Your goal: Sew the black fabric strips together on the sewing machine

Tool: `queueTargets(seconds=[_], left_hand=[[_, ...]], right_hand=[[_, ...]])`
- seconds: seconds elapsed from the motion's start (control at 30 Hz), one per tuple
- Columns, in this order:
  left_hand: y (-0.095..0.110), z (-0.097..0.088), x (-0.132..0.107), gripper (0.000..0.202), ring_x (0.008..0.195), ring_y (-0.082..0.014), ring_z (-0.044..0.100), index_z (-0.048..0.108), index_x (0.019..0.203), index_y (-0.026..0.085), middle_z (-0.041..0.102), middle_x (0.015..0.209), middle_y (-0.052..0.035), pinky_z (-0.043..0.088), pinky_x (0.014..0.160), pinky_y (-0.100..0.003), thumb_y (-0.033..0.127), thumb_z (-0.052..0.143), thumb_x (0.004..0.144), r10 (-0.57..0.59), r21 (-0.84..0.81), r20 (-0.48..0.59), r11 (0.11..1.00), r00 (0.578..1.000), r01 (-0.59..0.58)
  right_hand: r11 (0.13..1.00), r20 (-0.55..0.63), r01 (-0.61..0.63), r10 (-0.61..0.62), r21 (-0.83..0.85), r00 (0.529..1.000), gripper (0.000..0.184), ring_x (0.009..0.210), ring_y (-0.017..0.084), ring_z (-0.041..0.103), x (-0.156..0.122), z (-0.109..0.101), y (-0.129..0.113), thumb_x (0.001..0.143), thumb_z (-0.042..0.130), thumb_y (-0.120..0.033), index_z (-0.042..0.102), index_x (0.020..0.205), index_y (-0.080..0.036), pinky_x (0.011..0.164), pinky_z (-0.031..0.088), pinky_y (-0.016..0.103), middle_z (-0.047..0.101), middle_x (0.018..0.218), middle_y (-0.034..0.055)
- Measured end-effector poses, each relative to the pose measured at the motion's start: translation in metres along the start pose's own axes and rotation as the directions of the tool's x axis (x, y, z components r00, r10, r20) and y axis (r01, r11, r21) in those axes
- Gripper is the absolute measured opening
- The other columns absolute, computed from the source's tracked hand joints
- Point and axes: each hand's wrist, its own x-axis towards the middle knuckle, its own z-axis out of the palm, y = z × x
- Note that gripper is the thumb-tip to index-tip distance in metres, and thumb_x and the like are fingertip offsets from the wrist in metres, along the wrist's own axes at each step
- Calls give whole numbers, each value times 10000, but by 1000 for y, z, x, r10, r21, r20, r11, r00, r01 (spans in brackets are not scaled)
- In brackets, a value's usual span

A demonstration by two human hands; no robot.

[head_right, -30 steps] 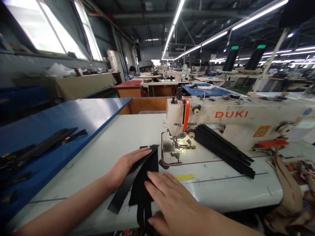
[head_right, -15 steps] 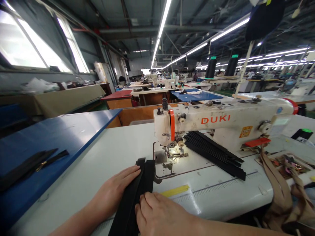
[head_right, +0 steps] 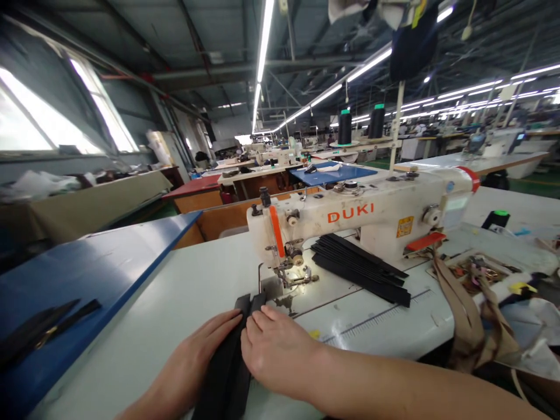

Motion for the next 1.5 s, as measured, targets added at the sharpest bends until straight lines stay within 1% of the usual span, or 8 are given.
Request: queueTargets(seconds=[0.17,0.37,0.63,0.8,0.93,1.1,1.3,1.5], left_hand=[[22,6,6,536,1131,-213,623,509,1314,234,626,1278,-81,493,968,-334,82,451,804,39,-12,-40,999,998,-40],[40,6,26,508,1208,-233,564,461,1355,182,574,1338,-127,451,1007,-357,99,430,855,65,44,-87,997,994,-61],[46,27,39,481,1120,-219,630,557,1239,131,646,1235,-141,503,948,-324,21,403,797,143,135,75,979,987,-152],[41,30,40,536,1156,-190,605,552,1267,165,624,1282,-95,494,957,-299,-5,406,780,131,179,104,973,986,-148],[38,32,42,569,1168,-207,595,541,1292,162,599,1315,-92,504,948,-306,19,435,752,137,212,143,963,980,-166],[34,34,45,504,1166,-206,597,557,1267,153,608,1304,-93,503,950,-297,40,433,791,178,240,129,949,976,-205],[37,31,46,447,1188,-203,580,521,1287,107,612,1291,-126,490,964,-280,80,396,858,227,270,87,932,970,-242],[43,27,48,468,1176,-210,588,557,1251,100,623,1274,-129,490,969,-280,37,386,820,188,329,126,918,974,-220]], right_hand=[[999,40,-37,37,2,999,286,1057,259,591,-31,-3,4,928,475,-157,591,1150,-19,991,406,405,652,1139,178],[991,67,-97,91,94,994,383,1209,247,503,-53,12,4,956,427,-237,509,1280,-50,1026,390,365,559,1319,160],[963,99,-113,91,246,991,260,1126,249,527,-52,12,7,905,509,-221,642,1085,-89,1028,388,368,639,1147,131],[974,35,-114,109,195,993,240,1064,252,565,-50,23,4,920,518,-254,690,976,-96,969,432,355,673,1085,139],[982,-92,-124,138,143,986,254,990,260,603,-51,39,1,893,551,-260,689,974,-62,917,467,331,706,997,137],[959,-201,-199,240,203,950,266,889,239,637,-52,60,-3,883,537,-219,649,1037,-33,843,497,297,710,983,132],[964,-361,-180,242,195,901,271,816,228,631,-51,75,-4,867,559,-249,635,1015,-35,803,500,282,711,916,115],[955,-229,-157,217,253,949,219,813,227,621,-50,68,2,826,613,-233,625,976,-74,754,506,299,701,872,85]])
